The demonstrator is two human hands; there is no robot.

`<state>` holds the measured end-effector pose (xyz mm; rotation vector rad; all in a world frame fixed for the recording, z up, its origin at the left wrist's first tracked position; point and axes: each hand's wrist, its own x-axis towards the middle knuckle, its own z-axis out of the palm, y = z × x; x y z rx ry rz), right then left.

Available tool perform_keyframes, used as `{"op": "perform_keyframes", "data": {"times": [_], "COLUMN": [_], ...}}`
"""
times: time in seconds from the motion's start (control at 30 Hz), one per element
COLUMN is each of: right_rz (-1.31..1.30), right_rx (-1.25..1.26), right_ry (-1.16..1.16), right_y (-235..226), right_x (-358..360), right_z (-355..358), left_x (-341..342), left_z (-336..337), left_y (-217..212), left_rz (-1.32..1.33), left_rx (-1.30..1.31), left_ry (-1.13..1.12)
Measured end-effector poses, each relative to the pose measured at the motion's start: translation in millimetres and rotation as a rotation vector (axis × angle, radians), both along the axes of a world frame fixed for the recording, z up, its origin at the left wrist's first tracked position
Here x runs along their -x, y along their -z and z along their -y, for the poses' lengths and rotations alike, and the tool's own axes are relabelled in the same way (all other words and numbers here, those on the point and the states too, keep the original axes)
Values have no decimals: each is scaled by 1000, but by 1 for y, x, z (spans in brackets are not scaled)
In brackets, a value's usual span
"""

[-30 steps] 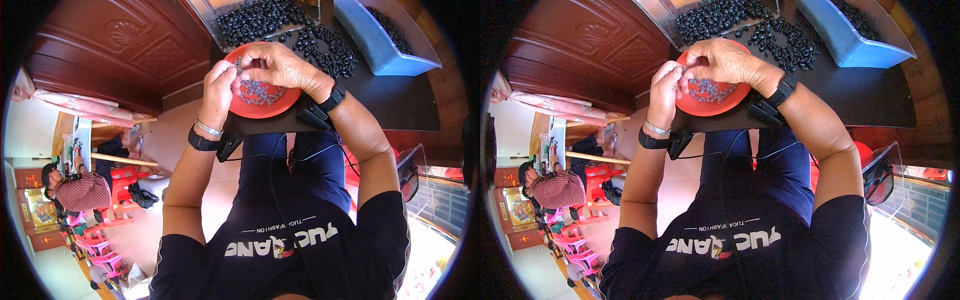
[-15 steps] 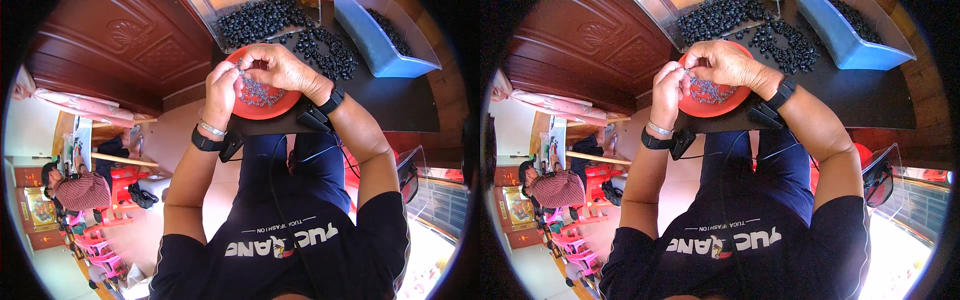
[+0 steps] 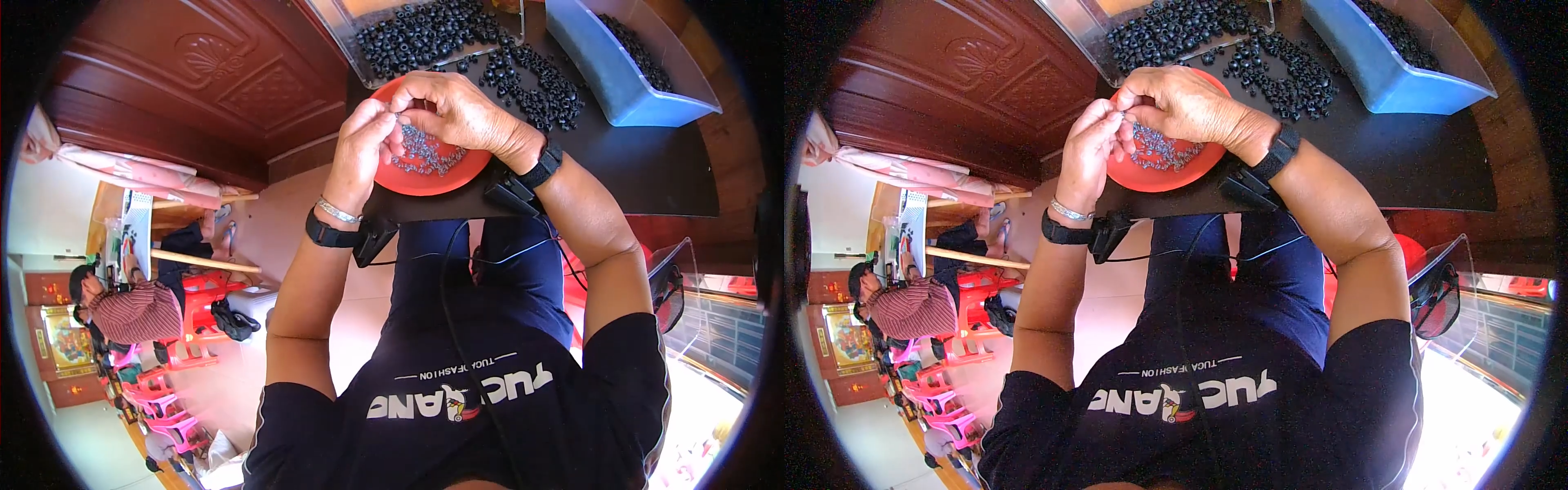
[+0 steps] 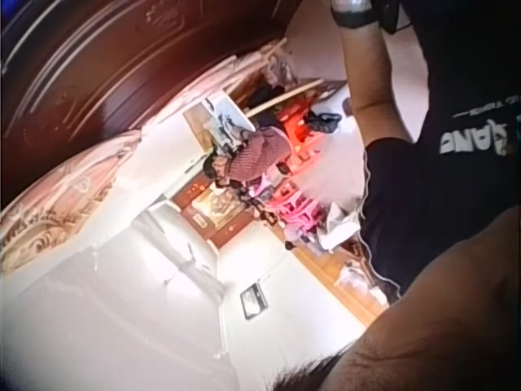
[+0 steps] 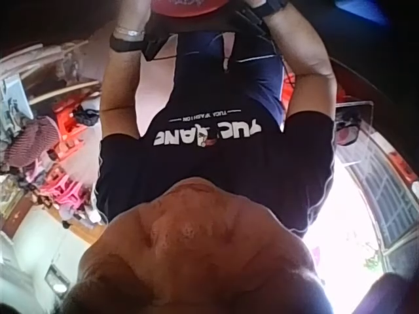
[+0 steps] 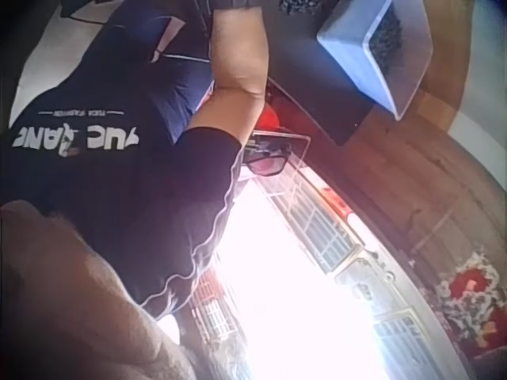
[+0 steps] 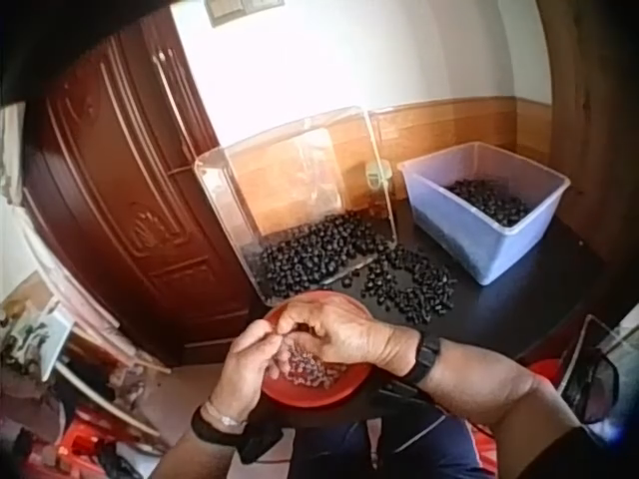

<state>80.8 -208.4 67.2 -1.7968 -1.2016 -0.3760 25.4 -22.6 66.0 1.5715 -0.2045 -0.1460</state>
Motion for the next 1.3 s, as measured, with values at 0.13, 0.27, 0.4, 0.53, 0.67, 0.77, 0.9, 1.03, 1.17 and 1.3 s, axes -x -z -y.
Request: {"op": "perform_keyframes", "data": {"times": [0.13,0.27,0.4,0.53,0.67,0.77,0.9,1.03,1.17,1.3], "right_rz": [15,-8,-51,-93,-14,-3,-11,-96,-83,-76], "right_rx": [-30,-58,-26,12,-29,-21,-26,-5,8,13], "right_ry": [-1,-15,9,27,15,24,38,41,13,-3], "right_y": [1,2,-2,-3,0,1,1,-3,-3,-3], "right_x": [0,-2,4,4,2,3,4,7,7,9], "right_z": [-1,-2,-2,0,-3,-3,-2,-1,-1,-2], "left_x": [-1,-2,-4,-4,-5,-1,1,2,1,1], "left_z": [0,-3,-2,-1,-7,-4,-1,-1,-1,-4], "left_y": [-2,-1,1,0,4,3,4,2,5,6], "left_rz": [-18,-46,13,-68,-69,-48,31,73,105,143], "left_rx": [79,213,167,221,230,138,-31,-32,7,-82], "left_ry": [15,21,-64,-12,4,-37,-51,-35,-71,-66]}}
